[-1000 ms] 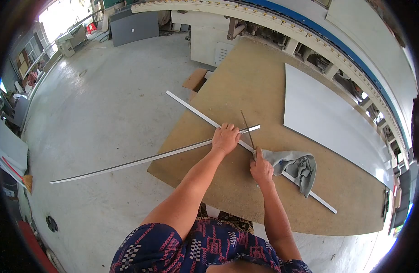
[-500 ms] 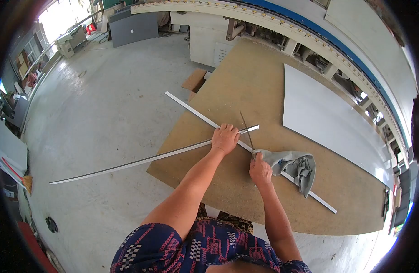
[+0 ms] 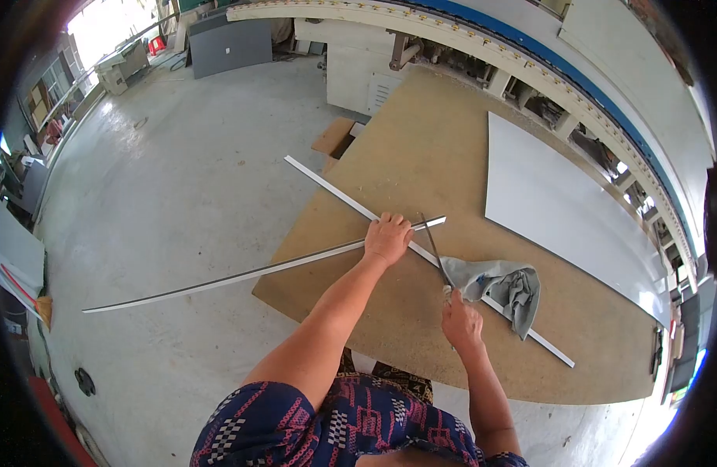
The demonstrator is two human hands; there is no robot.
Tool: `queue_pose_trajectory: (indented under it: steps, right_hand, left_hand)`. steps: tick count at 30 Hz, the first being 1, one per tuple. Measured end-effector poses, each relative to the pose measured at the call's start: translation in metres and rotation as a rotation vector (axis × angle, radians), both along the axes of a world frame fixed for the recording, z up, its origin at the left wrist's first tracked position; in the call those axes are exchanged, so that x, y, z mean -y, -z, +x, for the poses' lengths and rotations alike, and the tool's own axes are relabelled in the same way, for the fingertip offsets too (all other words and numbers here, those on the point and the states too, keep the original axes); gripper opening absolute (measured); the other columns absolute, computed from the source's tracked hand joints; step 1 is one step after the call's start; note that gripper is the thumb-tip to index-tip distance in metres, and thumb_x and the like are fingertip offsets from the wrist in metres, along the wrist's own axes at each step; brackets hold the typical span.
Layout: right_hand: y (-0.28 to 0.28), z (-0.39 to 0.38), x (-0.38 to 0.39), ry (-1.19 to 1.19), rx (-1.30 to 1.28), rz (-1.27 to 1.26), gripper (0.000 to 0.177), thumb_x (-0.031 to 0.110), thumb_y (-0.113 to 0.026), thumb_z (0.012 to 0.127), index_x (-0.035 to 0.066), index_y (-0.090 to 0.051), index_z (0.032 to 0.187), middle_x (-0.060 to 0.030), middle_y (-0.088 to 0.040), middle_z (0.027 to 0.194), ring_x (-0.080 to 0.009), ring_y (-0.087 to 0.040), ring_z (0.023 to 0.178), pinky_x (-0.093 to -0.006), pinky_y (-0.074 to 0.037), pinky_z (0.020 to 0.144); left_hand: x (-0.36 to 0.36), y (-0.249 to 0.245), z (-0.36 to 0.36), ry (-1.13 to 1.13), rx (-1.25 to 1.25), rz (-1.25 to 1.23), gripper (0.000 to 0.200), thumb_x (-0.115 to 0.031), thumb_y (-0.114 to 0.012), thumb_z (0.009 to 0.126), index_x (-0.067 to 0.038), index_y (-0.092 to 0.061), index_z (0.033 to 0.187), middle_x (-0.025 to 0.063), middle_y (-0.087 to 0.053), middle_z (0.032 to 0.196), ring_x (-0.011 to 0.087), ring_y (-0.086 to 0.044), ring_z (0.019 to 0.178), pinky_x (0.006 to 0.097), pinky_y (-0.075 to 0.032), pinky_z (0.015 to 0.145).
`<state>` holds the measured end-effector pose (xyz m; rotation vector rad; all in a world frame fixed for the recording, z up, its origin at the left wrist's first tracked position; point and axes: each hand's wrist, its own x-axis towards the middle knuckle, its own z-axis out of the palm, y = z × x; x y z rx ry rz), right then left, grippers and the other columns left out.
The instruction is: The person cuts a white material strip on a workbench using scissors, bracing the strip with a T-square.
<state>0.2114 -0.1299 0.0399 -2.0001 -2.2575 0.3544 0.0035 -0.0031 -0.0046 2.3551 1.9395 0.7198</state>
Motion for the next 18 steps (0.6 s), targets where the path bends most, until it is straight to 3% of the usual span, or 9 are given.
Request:
queue_pose_trajectory:
  steps: [3,8,11,18]
  right_hand:
    - [0.002,-0.001,-0.006,0.014,0.003,-0.037,0.036,0.024,-0.047,0.086,0.004,-0.042,0.116,-0.0232,-0.064,0.079,-0.0408,-0.062,0.075,-0.0505,-0.047,0.069]
    - [0.01,-0.032,-0.081,0.006,-0.006,-0.013,0.034,0.024,-0.048,0.086,0.005,-0.045,0.114,-0.0234,-0.064,0.082,-0.0407,-0.062,0.079,-0.0506,-0.047,0.071]
    - [0.003,-0.042,-0.081,0.024,-0.017,-0.02,0.031,0.023,-0.048,0.086,0.004,-0.048,0.11,-0.0235,-0.064,0.083,-0.0404,-0.062,0.081,-0.0509,-0.047,0.071]
    - [0.001,-0.004,-0.009,0.029,0.003,-0.047,0.038,0.023,-0.048,0.086,0.003,-0.044,0.119,-0.0239,-0.064,0.083,-0.0404,-0.062,0.081,-0.0507,-0.047,0.072]
  left_hand:
    - [0.001,0.0,-0.001,0.007,-0.015,0.001,0.02,-0.031,-0.05,0.088,-0.014,-0.059,0.09,0.001,-0.054,0.095,0.0216,-0.05,0.095,0.0384,-0.043,0.076]
    - [0.001,0.0,-0.001,0.015,0.006,0.007,0.022,-0.033,-0.052,0.087,-0.012,-0.059,0.088,0.0023,-0.054,0.094,0.0226,-0.051,0.096,0.0391,-0.044,0.079]
    - [0.002,-0.002,0.0,0.002,0.005,0.026,0.021,-0.033,-0.053,0.086,-0.013,-0.059,0.087,0.0022,-0.054,0.093,0.0228,-0.051,0.095,0.0395,-0.044,0.078]
    - [0.001,-0.001,-0.001,0.005,0.012,0.0,0.021,-0.033,-0.052,0.087,-0.013,-0.059,0.086,0.0024,-0.054,0.094,0.0228,-0.051,0.095,0.0391,-0.044,0.079]
